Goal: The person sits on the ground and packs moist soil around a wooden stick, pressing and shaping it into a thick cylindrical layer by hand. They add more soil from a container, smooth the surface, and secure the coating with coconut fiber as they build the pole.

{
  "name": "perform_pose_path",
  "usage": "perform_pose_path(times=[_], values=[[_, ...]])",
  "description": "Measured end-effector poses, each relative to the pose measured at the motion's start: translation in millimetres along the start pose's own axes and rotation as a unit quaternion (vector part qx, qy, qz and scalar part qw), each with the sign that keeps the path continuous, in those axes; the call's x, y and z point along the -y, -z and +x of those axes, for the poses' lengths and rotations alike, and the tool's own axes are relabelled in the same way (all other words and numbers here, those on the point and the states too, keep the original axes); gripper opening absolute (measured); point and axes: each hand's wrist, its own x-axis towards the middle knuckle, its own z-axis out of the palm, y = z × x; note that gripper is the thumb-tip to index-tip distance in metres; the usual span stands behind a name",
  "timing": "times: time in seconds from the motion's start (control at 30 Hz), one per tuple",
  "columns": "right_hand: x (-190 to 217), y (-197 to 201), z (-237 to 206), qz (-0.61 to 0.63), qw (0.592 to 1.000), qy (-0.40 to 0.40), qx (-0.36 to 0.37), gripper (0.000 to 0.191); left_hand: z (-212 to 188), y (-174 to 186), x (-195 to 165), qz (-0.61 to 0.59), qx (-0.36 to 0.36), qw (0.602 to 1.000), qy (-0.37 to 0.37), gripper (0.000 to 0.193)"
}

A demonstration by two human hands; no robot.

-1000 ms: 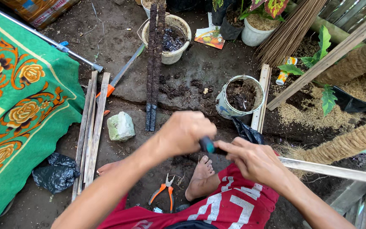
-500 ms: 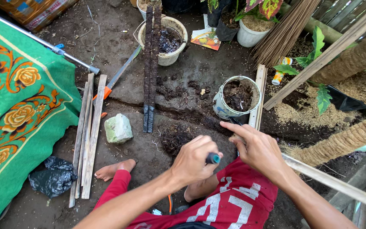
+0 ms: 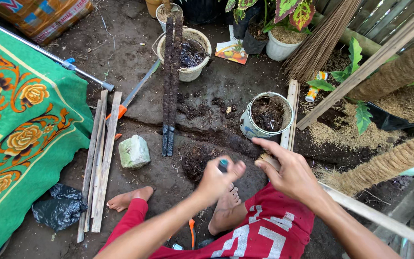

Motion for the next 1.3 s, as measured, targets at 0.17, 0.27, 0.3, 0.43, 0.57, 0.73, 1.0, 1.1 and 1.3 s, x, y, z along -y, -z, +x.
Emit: perform_pose_path(times=[0.17,0.27,0.3,0.43,0.57,0.73,1.0,1.1,1.3], values=[[-3.7,-7.0,1.3,-0.025,0.999,-0.044,0.017,0.044,-26.5,-9.6,-52.4,0.382,0.074,0.868,-0.307,0.025],[-2.7,-2.2,0.0,-0.106,0.993,-0.014,0.053,0.035,-8.6,0.2,-83.0,0.477,0.160,0.769,-0.395,0.021],[-1.7,-0.9,-0.3,-0.141,0.988,0.001,0.066,0.031,0.6,6.4,-87.4,0.498,0.186,0.735,-0.421,0.018],[-0.8,11.1,0.3,-0.069,0.979,0.072,0.175,0.038,60.7,48.0,-76.3,0.387,0.235,0.808,-0.376,0.018],[-2.3,11.0,4.5,0.040,0.987,0.026,0.151,0.043,74.1,58.9,-20.3,0.020,0.205,0.978,-0.023,0.027],[-8.4,-4.1,9.4,0.100,0.995,-0.024,-0.006,0.041,12.5,-8.9,23.9,-0.111,0.015,0.994,0.006,0.020],[-5.4,-2.7,5.5,-0.135,0.988,-0.067,0.020,0.031,-9.2,2.0,-82.5,0.427,0.118,0.777,-0.447,0.013],[0.9,-0.1,3.7,-0.181,0.982,0.043,0.041,0.032,23.0,21.7,-101.5,0.452,0.158,0.718,-0.505,0.017],[5.8,15.1,1.9,-0.022,0.990,0.064,0.126,0.038,68.1,51.7,-50.4,0.134,0.204,0.967,-0.079,0.037]])
